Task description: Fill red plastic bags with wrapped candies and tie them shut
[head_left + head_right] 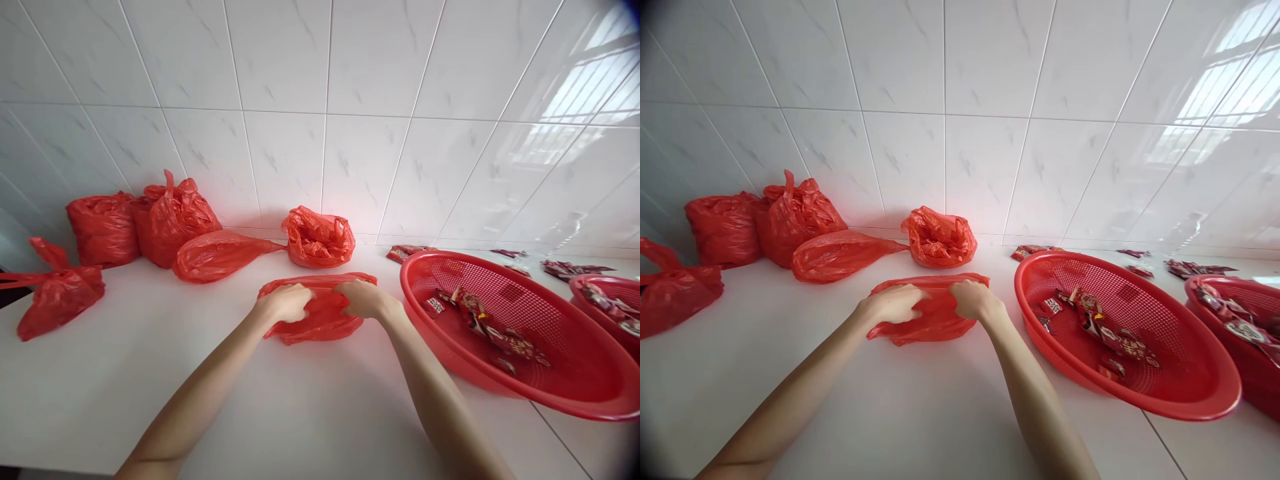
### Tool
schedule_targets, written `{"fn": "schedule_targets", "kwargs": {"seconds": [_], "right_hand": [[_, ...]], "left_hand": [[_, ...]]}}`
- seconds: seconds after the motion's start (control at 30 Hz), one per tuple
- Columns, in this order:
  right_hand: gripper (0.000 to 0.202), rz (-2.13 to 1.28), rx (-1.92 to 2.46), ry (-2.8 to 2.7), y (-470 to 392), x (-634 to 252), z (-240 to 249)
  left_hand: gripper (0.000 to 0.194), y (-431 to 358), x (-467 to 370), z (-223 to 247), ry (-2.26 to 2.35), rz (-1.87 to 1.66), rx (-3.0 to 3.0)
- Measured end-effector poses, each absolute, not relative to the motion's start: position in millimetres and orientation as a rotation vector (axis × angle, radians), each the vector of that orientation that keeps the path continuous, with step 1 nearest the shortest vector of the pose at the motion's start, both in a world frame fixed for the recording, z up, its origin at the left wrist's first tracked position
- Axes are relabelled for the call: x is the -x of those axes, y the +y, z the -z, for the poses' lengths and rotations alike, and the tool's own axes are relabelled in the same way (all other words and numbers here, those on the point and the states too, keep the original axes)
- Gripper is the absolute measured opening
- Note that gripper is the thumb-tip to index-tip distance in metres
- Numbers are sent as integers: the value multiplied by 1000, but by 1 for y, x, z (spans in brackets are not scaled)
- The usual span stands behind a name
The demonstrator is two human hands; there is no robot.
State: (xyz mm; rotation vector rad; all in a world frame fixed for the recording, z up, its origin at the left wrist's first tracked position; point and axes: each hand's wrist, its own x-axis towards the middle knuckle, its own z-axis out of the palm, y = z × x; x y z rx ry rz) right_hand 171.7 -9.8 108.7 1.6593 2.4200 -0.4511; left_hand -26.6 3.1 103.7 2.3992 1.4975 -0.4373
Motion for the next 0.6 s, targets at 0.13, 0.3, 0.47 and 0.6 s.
{"fn": "schedule_targets", "kwargs": {"seconds": [0.13, 0.3, 0.47, 0.6], "right_hand": [[52, 512, -1728, 2186, 0, -170, -96], [46, 526, -1767, 2162, 5, -172, -90], [45, 552, -1716, 2338, -10, -174, -112], [60, 663, -1775, 2670, -42, -207, -152]], "left_hand": [[33, 7, 28, -103, 1504, 636, -2281], [36, 5, 26, -106, 1487, 635, -2223], [48, 4, 25, -106, 1432, 535, -2291], [61, 2, 28, -107, 1378, 444, -2306]]}}
